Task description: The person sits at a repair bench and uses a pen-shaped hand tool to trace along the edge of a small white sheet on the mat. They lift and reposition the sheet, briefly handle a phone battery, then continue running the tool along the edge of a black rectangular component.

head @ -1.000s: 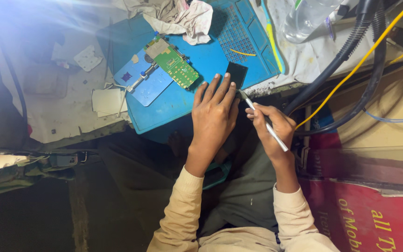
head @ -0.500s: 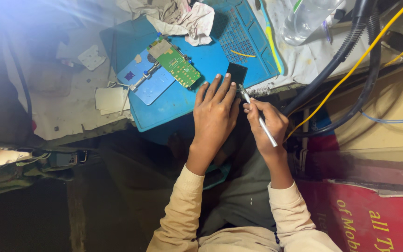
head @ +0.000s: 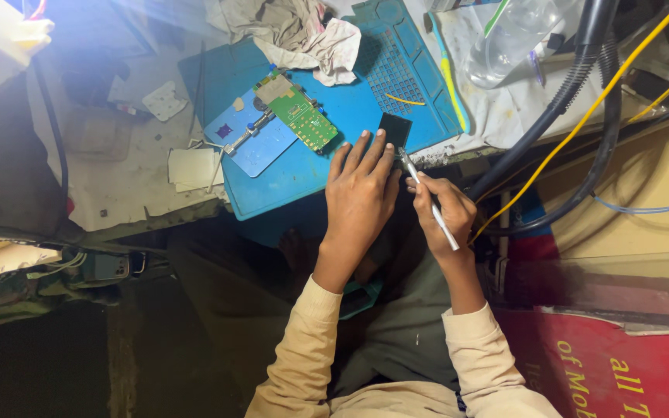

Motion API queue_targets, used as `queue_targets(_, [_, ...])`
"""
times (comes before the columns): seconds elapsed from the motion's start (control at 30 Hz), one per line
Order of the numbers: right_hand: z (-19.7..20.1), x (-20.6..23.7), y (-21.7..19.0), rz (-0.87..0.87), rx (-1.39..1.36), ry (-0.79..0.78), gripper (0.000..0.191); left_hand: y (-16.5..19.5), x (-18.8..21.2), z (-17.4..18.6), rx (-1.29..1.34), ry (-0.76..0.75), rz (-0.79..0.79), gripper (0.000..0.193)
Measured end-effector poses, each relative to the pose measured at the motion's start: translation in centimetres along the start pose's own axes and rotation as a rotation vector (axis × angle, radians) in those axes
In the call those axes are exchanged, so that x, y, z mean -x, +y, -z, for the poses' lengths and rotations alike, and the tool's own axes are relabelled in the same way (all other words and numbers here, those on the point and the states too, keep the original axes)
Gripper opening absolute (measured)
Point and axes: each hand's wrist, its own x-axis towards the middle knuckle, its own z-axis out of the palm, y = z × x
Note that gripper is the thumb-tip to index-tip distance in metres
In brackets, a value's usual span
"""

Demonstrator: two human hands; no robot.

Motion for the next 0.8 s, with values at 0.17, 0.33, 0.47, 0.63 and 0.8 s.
queue_targets(0.17, [-0.5, 0.1, -0.4, 0.066, 0.110, 0.030, 0.015, 0.0, 0.2, -0.2, 0.003, -0.003, 0.009, 0.034])
queue_targets(0.33, [-1.3, 0.1, 0.1, 0.017, 0.143, 0.113, 0.012, 0.1, -0.1, 0.0, 0.000, -0.001, 0.010, 0.035])
queue_targets(0.47, [-1.0, 0.7, 1.2, -0.104, -0.078, 0.146, 0.020, 0.5, -0.3, 0.4, 0.014, -0.008, 0.014, 0.037])
queue_targets(0.63, [-2.0, 2.6, 1.8, -0.097, -0.126, 0.337, 0.032, 1.1, -3.4, 2.8, 0.046, 0.013, 0.032, 0.055])
queue_targets(0.8, [-2.7, 2.9, 1.6, -0.091, -0.111, 0.317, 0.029, -4.3, -13.8, 4.1, -0.495, 0.184, -0.010, 0.062])
